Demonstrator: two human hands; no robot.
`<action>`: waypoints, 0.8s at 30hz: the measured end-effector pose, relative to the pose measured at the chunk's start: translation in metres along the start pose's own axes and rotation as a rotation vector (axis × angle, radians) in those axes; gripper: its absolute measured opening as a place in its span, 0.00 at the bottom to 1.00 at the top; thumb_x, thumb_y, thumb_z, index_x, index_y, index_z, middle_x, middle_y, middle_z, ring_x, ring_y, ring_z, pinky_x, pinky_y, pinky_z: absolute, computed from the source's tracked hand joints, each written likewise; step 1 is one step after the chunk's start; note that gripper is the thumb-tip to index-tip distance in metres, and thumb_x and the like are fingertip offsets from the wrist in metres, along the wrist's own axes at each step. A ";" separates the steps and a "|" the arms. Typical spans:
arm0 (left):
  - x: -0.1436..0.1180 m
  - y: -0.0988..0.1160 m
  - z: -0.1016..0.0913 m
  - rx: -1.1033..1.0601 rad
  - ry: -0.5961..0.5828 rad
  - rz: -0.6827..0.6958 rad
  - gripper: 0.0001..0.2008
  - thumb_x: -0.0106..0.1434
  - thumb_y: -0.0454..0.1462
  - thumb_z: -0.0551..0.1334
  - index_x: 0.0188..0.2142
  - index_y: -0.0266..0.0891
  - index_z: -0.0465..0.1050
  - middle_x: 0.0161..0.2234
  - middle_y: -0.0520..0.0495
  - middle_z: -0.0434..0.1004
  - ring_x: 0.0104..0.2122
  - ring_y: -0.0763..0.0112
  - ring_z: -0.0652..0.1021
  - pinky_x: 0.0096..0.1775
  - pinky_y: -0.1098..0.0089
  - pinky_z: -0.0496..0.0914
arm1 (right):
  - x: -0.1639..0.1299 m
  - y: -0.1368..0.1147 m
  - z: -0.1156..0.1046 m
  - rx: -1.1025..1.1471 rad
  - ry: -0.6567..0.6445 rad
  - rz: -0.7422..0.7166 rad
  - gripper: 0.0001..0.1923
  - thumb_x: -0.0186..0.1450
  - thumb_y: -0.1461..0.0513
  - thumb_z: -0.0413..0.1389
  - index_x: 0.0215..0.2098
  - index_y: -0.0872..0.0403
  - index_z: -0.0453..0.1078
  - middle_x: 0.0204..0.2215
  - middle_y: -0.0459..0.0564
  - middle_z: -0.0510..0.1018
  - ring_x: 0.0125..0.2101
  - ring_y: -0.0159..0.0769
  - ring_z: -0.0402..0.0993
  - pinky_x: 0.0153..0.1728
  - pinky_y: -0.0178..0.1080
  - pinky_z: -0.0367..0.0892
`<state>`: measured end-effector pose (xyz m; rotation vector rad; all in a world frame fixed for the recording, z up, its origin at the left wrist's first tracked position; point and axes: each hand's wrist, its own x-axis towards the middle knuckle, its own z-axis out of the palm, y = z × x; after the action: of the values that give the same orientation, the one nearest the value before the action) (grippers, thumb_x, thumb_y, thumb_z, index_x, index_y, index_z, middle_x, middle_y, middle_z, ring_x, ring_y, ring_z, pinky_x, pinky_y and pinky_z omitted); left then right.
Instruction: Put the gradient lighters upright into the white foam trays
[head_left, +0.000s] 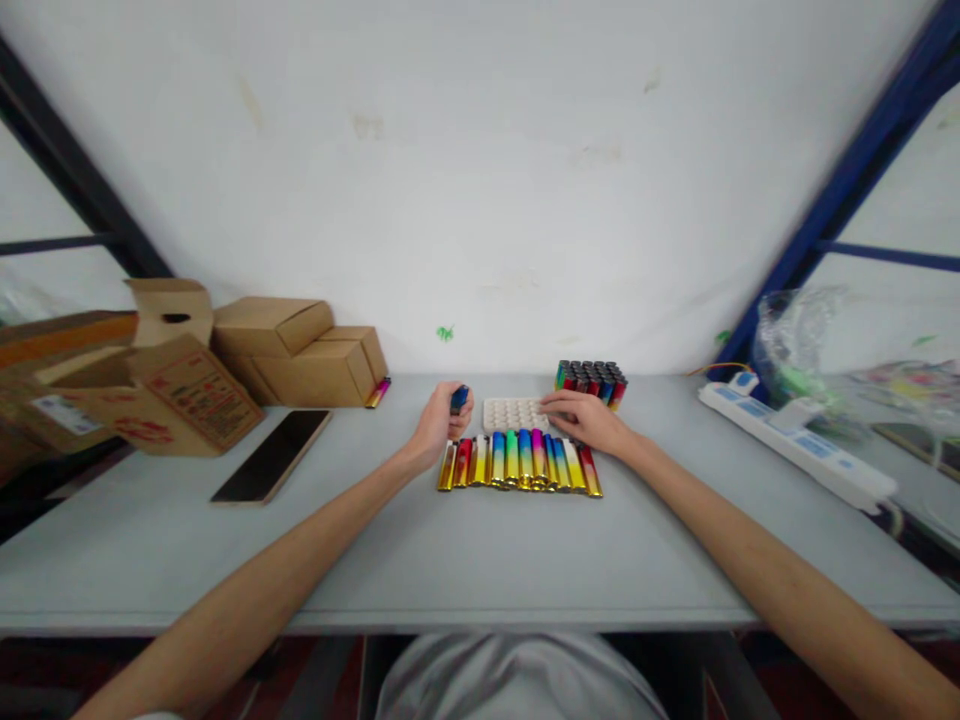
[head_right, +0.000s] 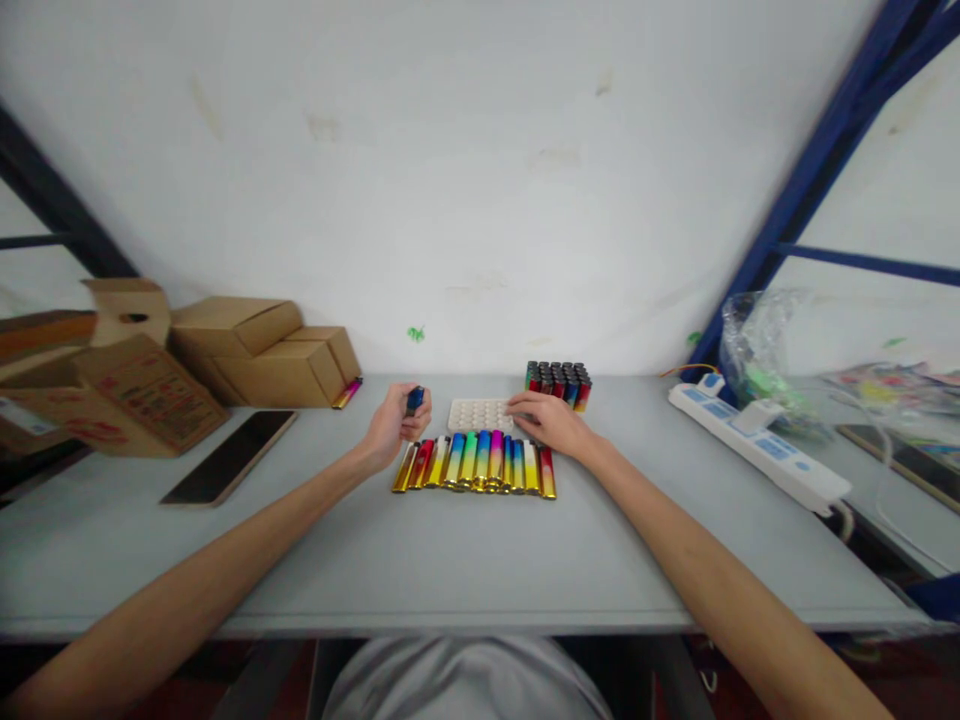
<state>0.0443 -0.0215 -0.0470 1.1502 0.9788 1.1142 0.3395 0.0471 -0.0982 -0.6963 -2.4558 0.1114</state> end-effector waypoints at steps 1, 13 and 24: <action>0.000 0.000 0.000 -0.004 -0.005 -0.001 0.22 0.68 0.50 0.49 0.22 0.41 0.57 0.17 0.60 0.43 0.15 0.80 0.45 0.19 0.77 0.42 | 0.000 0.000 0.000 0.000 0.000 0.000 0.14 0.72 0.64 0.53 0.50 0.52 0.79 0.50 0.55 0.80 0.48 0.42 0.80 0.53 0.46 0.75; 0.023 0.013 0.011 0.194 -0.043 0.206 0.24 0.60 0.54 0.69 0.43 0.36 0.81 0.29 0.50 0.69 0.28 0.76 0.67 0.26 0.76 0.61 | 0.003 -0.006 -0.005 0.037 -0.026 0.013 0.13 0.71 0.62 0.56 0.51 0.54 0.78 0.51 0.56 0.81 0.49 0.42 0.80 0.54 0.45 0.73; 0.083 0.001 0.048 0.256 -0.076 0.230 0.20 0.48 0.43 0.78 0.37 0.33 0.81 0.32 0.39 0.85 0.35 0.61 0.83 0.41 0.63 0.74 | 0.003 -0.008 -0.009 0.038 0.002 0.026 0.10 0.71 0.62 0.58 0.48 0.53 0.79 0.49 0.55 0.82 0.48 0.42 0.80 0.52 0.44 0.74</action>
<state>0.1066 0.0513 -0.0408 1.5323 0.9664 1.1387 0.3385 0.0409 -0.0872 -0.7112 -2.4367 0.1665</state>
